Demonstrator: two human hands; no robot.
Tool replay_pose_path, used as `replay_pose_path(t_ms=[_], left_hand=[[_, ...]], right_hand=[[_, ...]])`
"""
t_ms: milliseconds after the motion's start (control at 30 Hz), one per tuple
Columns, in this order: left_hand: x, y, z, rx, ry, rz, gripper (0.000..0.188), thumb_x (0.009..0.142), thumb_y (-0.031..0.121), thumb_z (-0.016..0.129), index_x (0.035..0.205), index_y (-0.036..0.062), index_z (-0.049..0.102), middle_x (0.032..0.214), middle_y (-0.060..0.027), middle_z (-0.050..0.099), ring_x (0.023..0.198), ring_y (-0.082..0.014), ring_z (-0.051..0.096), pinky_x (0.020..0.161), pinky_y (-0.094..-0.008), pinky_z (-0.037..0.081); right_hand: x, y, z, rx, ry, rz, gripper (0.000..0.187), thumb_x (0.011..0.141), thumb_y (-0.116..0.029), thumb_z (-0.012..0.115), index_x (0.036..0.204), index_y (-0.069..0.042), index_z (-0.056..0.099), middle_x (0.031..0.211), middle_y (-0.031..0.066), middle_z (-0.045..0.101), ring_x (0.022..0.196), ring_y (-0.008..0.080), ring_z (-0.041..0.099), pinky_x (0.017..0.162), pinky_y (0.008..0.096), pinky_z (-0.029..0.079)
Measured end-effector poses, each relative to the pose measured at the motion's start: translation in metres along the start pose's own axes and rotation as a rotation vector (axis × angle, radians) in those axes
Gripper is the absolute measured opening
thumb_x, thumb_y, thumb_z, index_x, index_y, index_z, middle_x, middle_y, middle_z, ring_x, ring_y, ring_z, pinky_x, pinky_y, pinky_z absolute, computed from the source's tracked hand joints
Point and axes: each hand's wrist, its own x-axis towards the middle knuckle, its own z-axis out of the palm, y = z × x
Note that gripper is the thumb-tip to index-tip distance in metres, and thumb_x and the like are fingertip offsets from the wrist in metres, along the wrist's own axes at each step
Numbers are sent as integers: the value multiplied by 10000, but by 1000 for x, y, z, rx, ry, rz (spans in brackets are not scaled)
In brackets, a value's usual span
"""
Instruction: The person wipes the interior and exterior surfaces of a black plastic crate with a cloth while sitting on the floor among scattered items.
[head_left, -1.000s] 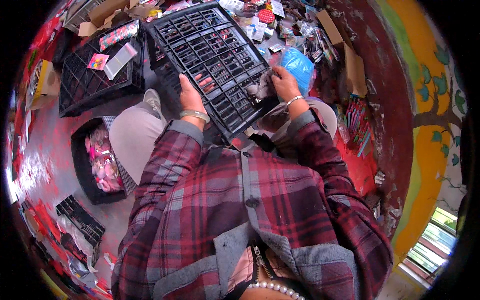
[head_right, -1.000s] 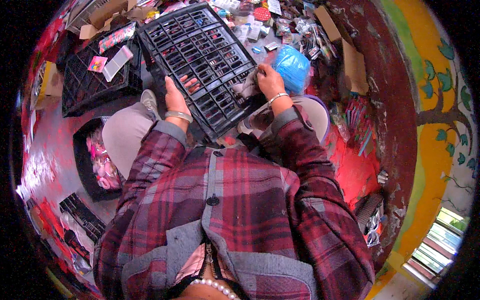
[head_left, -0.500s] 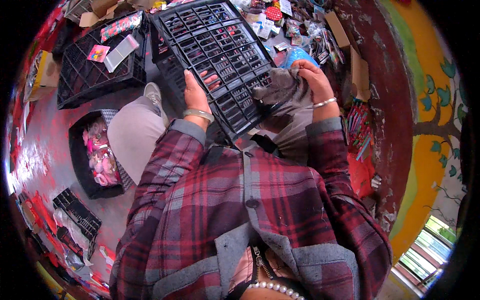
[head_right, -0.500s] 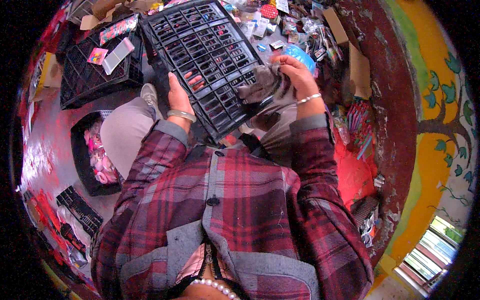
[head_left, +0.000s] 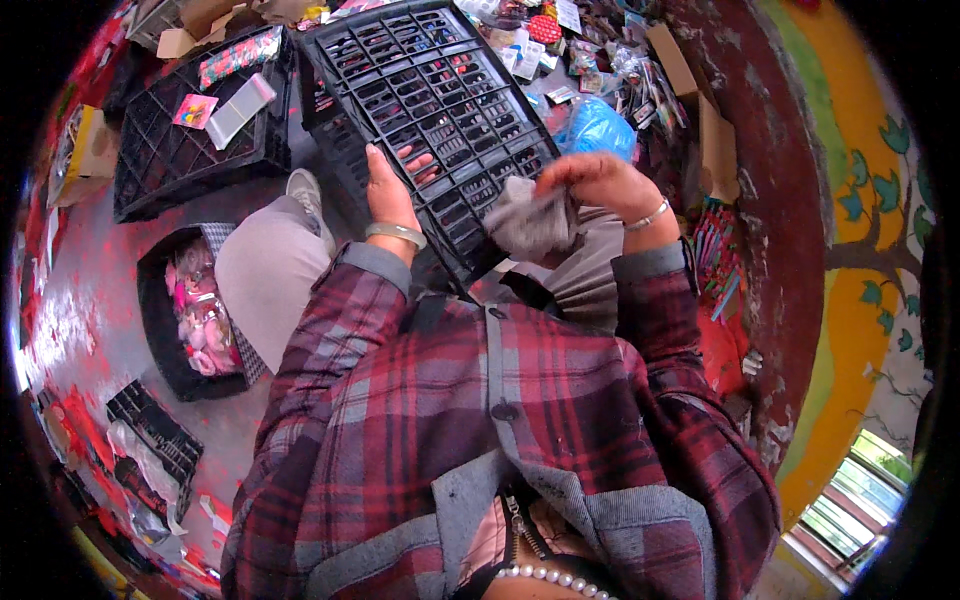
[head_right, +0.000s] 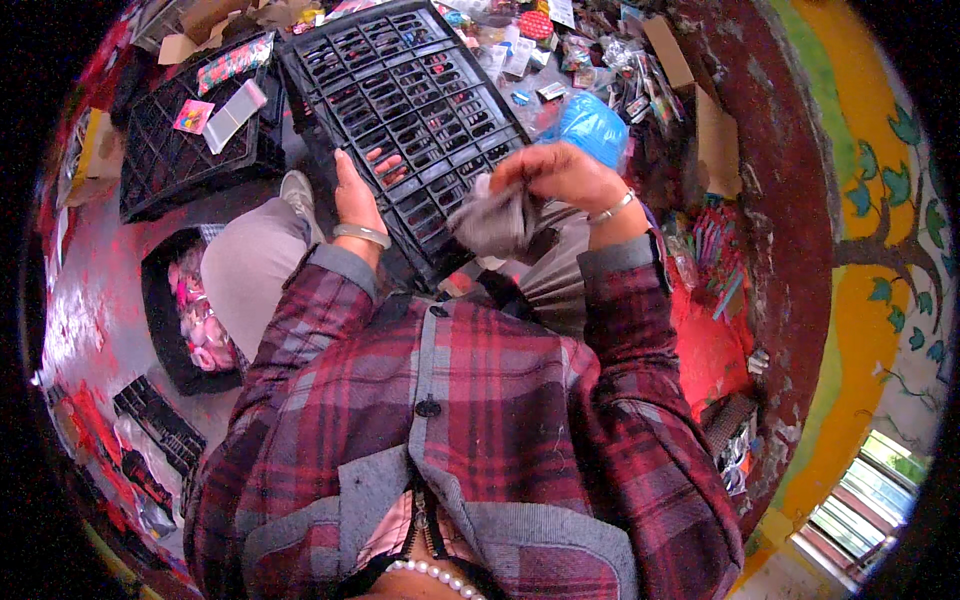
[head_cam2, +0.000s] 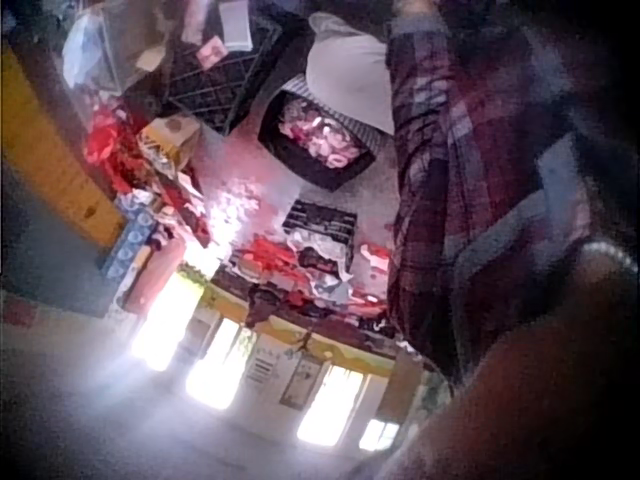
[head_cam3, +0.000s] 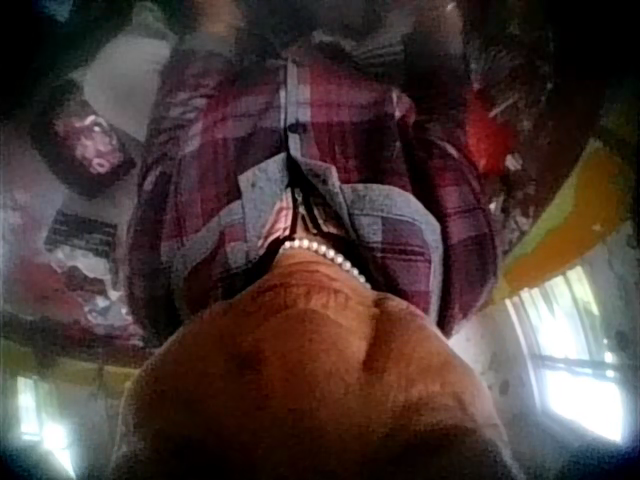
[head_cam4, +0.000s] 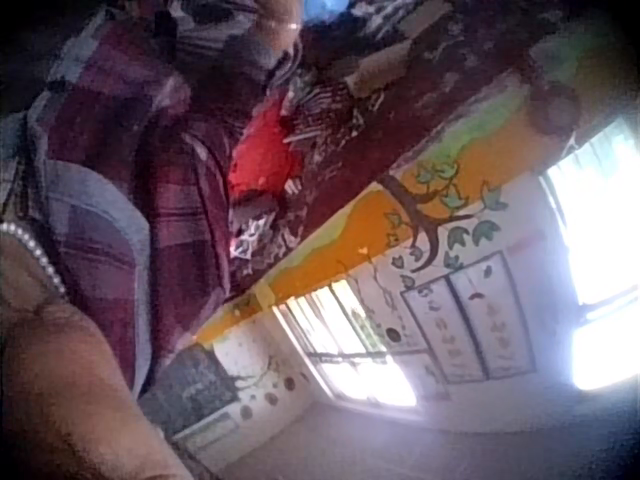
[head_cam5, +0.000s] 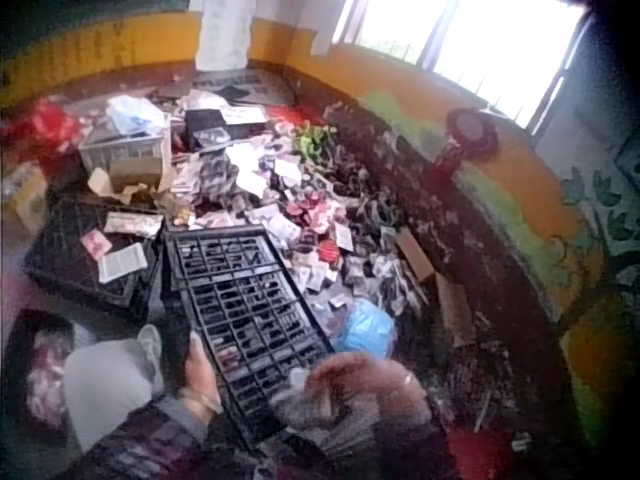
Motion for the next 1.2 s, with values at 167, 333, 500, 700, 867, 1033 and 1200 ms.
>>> replay_pose_path(t_ms=[167, 333, 500, 700, 867, 1033, 1200], left_hand=[[-1, 1, 1, 0, -11, -21, 643, 915, 566, 285, 1051, -10, 534, 901, -200, 648, 753, -272, 639, 704, -361, 529], [2, 0, 0, -18, -16, 2, 639, 930, 537, 279, 1056, -40, 522, 872, -205, 643, 720, -255, 643, 653, -331, 534], [0, 2, 0, 39, -41, 21, 629, 941, 513, 269, 1059, -55, 512, 869, -215, 640, 722, -260, 649, 641, -325, 538], [3, 1, 1, 50, -31, 52, 619, 946, 500, 277, 1024, -69, 509, 852, -223, 639, 705, -281, 655, 620, -338, 549], [2, 3, 2, 40, 14, 73, 600, 946, 486, 298, 966, -71, 519, 808, -226, 637, 680, -285, 654, 592, -341, 553], [3, 1, 2, 52, 23, 80, 592, 947, 479, 308, 963, -75, 518, 806, -222, 636, 677, -278, 655, 569, -334, 552], [1, 1, 1, 60, 30, 86, 597, 946, 489, 304, 983, -65, 523, 815, -199, 638, 682, -259, 657, 568, -316, 546]], right_hand=[[30, 69, -40, -504, 680, 265, 357, 703, 59, 534, 1030, -45, 632, 993, 115, 652, 958, 192, 608, 850, 311, 466], [54, 126, -46, -901, 778, 455, 346, 730, -228, 654, 1039, -72, 636, 995, 193, 636, 953, 354, 594, 855, 395, 464], [58, 138, -41, -848, 838, 578, 385, 781, -392, 616, 925, -37, 648, 888, 227, 632, 875, 396, 596, 762, 430, 468], [70, 127, -27, -834, 936, 526, 334, 776, -345, 578, 874, -34, 651, 884, 230, 626, 863, 405, 591, 767, 437, 472], [78, 119, -25, -842, 886, 609, 271, 774, -237, 543, 904, -29, 658, 979, 224, 621, 945, 386, 584, 830, 447, 465], [66, 125, -38, -974, 617, 713, 256, 746, -179, 563, 955, -51, 638, 966, 238, 616, 917, 407, 583, 812, 452, 473], [84, 84, -36, -1013, 837, 478, 265, 767, -227, 581, 948, -37, 617, 948, 222, 634, 896, 382, 609, 788, 471, 483]])
